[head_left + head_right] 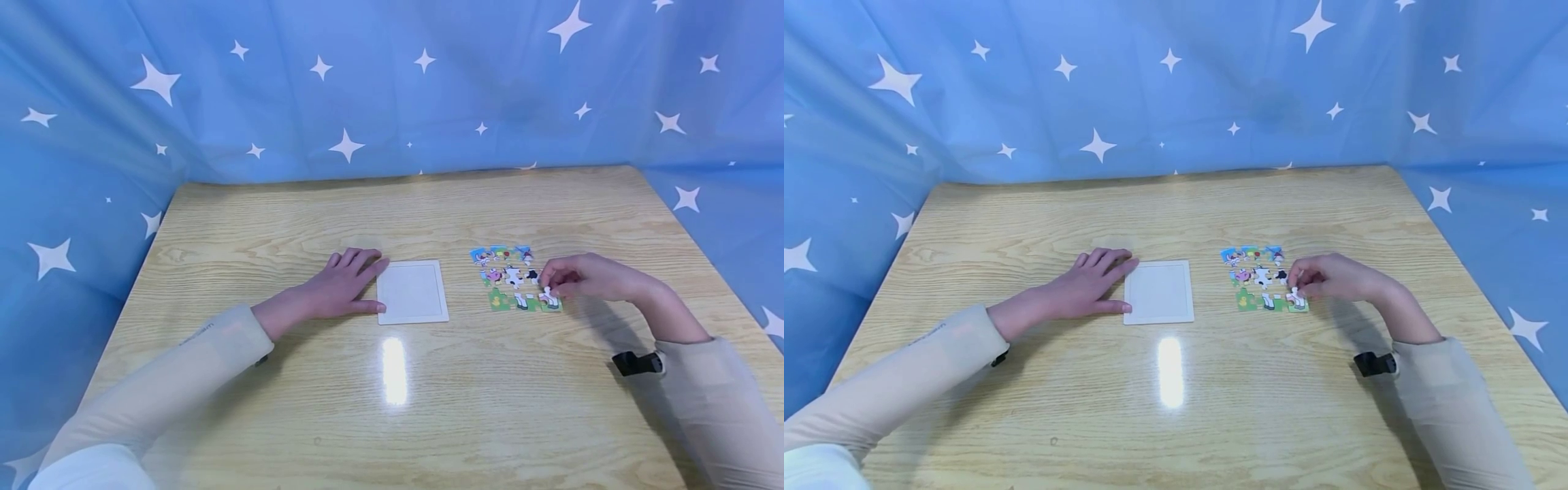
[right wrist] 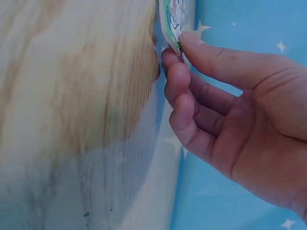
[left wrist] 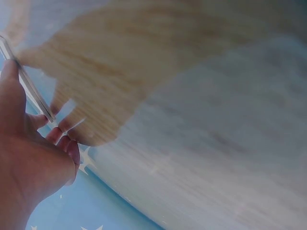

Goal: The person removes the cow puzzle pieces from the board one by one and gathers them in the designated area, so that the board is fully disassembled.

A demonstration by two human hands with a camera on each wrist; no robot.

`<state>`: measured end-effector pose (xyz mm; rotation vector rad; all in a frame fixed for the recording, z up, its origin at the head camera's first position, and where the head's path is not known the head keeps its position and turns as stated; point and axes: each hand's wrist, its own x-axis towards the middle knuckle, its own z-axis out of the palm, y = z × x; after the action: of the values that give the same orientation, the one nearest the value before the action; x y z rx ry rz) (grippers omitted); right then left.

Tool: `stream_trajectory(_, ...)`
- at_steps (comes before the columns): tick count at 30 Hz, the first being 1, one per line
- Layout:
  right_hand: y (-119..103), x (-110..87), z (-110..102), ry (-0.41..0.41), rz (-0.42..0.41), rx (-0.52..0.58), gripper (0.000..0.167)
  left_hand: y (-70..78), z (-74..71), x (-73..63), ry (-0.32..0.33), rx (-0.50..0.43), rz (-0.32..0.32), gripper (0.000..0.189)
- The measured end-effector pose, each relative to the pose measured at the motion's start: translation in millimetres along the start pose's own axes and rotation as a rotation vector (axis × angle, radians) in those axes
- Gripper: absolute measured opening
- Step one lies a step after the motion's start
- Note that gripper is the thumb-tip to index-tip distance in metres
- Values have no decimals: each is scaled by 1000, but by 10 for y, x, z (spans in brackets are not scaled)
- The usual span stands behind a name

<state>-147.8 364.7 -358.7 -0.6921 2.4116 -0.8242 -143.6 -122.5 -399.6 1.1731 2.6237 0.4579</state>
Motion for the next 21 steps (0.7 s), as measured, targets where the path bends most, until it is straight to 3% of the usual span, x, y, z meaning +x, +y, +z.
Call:
stream_trajectory(13, 6, 4, 40, 26, 10, -81, 21, 8, -22, 10, -16, 9, -12, 88)
stream_trajectory(21, -98, 63, 72, 136, -25, -72, 16, -5, -39, 17, -47, -37, -39, 85)
